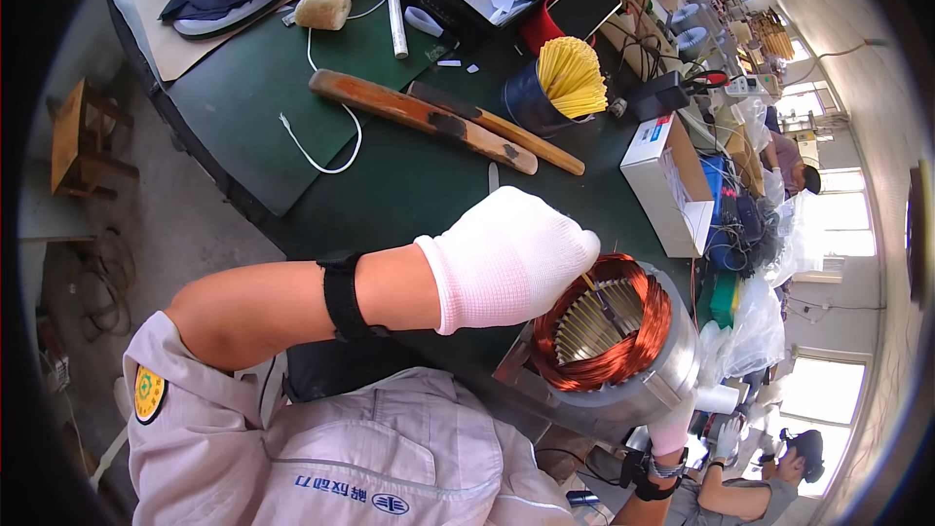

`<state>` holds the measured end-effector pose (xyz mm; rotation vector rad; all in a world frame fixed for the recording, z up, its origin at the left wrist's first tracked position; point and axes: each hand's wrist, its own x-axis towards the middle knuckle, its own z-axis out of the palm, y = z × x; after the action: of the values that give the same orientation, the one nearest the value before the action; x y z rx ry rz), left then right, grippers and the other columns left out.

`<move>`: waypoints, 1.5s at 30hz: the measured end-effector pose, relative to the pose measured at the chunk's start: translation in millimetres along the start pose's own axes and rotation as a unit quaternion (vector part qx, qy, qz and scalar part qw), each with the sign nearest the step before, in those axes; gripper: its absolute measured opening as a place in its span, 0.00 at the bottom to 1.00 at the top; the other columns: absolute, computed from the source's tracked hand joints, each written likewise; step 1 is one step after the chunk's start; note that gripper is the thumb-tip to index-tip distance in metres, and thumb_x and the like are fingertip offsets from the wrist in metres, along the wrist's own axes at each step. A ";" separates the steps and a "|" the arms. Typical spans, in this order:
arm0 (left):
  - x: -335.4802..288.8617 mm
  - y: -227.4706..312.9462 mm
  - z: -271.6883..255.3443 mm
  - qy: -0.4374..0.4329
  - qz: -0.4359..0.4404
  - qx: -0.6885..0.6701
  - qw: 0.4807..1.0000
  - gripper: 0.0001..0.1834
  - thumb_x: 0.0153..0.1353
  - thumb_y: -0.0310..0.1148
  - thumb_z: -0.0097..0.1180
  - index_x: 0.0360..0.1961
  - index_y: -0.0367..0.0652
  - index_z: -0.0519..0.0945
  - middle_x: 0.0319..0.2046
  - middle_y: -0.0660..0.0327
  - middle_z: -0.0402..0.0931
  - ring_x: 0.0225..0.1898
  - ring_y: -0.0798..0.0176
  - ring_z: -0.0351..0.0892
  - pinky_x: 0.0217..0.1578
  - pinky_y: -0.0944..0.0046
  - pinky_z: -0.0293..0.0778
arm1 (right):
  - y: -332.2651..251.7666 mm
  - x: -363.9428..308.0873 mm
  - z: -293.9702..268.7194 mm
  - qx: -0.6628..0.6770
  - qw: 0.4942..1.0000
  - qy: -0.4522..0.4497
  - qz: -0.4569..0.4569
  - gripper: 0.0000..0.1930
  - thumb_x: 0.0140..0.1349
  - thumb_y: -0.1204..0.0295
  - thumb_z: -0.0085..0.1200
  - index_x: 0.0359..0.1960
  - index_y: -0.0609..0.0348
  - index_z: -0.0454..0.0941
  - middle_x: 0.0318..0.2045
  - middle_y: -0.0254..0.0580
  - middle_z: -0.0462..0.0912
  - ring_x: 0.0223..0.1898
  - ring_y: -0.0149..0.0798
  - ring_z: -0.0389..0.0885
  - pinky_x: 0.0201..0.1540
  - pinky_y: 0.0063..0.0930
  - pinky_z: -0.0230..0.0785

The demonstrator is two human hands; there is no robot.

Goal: Assembling and shaping the copper windings of an electric motor stator using a mallet and wooden blocks.

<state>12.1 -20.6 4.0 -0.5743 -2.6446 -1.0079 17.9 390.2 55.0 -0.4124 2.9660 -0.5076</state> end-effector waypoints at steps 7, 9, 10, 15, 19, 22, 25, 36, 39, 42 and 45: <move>1.5 -16.4 5.3 -0.016 -0.075 -0.040 0.996 0.11 0.64 0.38 0.61 0.30 0.42 0.79 0.21 0.49 0.78 0.28 0.42 0.82 0.31 0.47 0.78 | -7.0 12.1 9.9 0.020 0.994 0.036 -0.106 0.14 0.51 0.70 0.68 0.38 0.65 0.86 0.29 0.56 0.86 0.36 0.58 0.88 0.36 0.39 0.78; 7.9 -6.4 0.9 -0.021 -0.051 -0.008 0.998 0.11 0.64 0.38 0.61 0.30 0.42 0.80 0.22 0.49 0.78 0.28 0.42 0.82 0.32 0.47 0.78 | 15.0 10.6 -0.3 -0.012 0.996 0.032 -0.083 0.12 0.51 0.70 0.68 0.37 0.63 0.86 0.29 0.56 0.86 0.35 0.58 0.87 0.35 0.39 0.77; 9.5 -0.8 -1.1 -0.027 -0.037 0.013 0.999 0.10 0.64 0.38 0.61 0.30 0.43 0.80 0.22 0.49 0.78 0.28 0.42 0.82 0.32 0.47 0.78 | 21.5 11.2 1.6 -0.048 0.997 0.015 -0.057 0.11 0.52 0.71 0.67 0.36 0.61 0.87 0.28 0.57 0.85 0.35 0.58 0.87 0.34 0.39 0.77; 15.5 10.0 11.4 -0.052 -0.038 0.066 0.996 0.10 0.65 0.37 0.60 0.32 0.43 0.81 0.24 0.50 0.80 0.29 0.42 0.83 0.33 0.47 0.78 | 22.3 21.8 11.6 -0.069 0.991 0.056 -0.100 0.11 0.54 0.65 0.66 0.26 0.60 0.84 0.22 0.52 0.82 0.25 0.53 0.84 0.27 0.37 0.73; 15.7 26.0 8.0 -0.074 -0.072 0.062 0.993 0.11 0.69 0.38 0.57 0.34 0.43 0.81 0.25 0.50 0.81 0.30 0.41 0.83 0.35 0.47 0.78 | 20.7 13.8 3.8 -0.060 0.986 0.084 -0.128 0.16 0.56 0.59 0.67 0.22 0.59 0.84 0.19 0.50 0.81 0.23 0.54 0.83 0.26 0.39 0.74; 18.0 31.1 12.2 -0.064 -0.055 0.101 0.991 0.11 0.70 0.38 0.55 0.36 0.42 0.81 0.25 0.50 0.82 0.29 0.45 0.85 0.36 0.47 0.77 | 21.3 10.9 4.9 -0.081 0.984 0.098 -0.127 0.18 0.57 0.56 0.67 0.21 0.59 0.83 0.19 0.50 0.82 0.23 0.53 0.84 0.27 0.40 0.74; 17.5 32.0 6.0 -0.096 -0.072 0.083 0.989 0.12 0.72 0.38 0.54 0.37 0.41 0.82 0.26 0.52 0.83 0.28 0.53 0.88 0.36 0.53 0.79 | 21.4 6.7 9.8 -0.107 0.982 0.101 -0.121 0.21 0.58 0.52 0.65 0.20 0.58 0.83 0.18 0.49 0.82 0.23 0.52 0.84 0.28 0.40 0.75; 20.0 40.1 17.9 -0.092 -0.060 0.157 0.982 0.09 0.66 0.31 0.54 0.42 0.42 0.83 0.30 0.48 0.84 0.34 0.43 0.86 0.38 0.47 0.79 | 15.7 -7.4 -20.8 -0.175 0.981 0.064 -0.061 0.28 0.61 0.41 0.57 0.25 0.55 0.89 0.20 0.50 0.84 0.25 0.52 0.86 0.32 0.42 0.78; 21.4 39.8 30.0 -0.072 -0.038 0.135 0.988 0.09 0.64 0.31 0.51 0.36 0.39 0.82 0.30 0.46 0.83 0.37 0.38 0.84 0.40 0.45 0.79 | 11.7 -10.3 -24.7 -0.174 0.980 0.063 -0.068 0.28 0.62 0.41 0.57 0.26 0.56 0.89 0.21 0.51 0.85 0.26 0.52 0.87 0.33 0.42 0.79; 23.5 43.7 25.1 -0.068 -0.042 0.126 0.989 0.09 0.65 0.32 0.51 0.35 0.39 0.81 0.31 0.46 0.84 0.37 0.38 0.84 0.40 0.45 0.79 | 13.4 -11.1 -22.9 -0.165 0.981 0.069 -0.073 0.29 0.62 0.41 0.56 0.26 0.57 0.89 0.21 0.51 0.85 0.27 0.53 0.87 0.34 0.42 0.79; 26.7 45.0 11.8 -0.121 -0.098 0.096 0.983 0.12 0.64 0.37 0.55 0.40 0.42 0.85 0.35 0.46 0.85 0.39 0.41 0.85 0.43 0.46 0.79 | 26.6 -13.0 -18.3 -0.162 0.982 0.063 -0.071 0.30 0.63 0.40 0.55 0.26 0.57 0.88 0.22 0.50 0.86 0.28 0.53 0.87 0.35 0.43 0.79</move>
<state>7.4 25.3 31.3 -0.4242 -3.0189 -0.7604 21.1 423.7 64.0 -0.6485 3.1642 -0.0593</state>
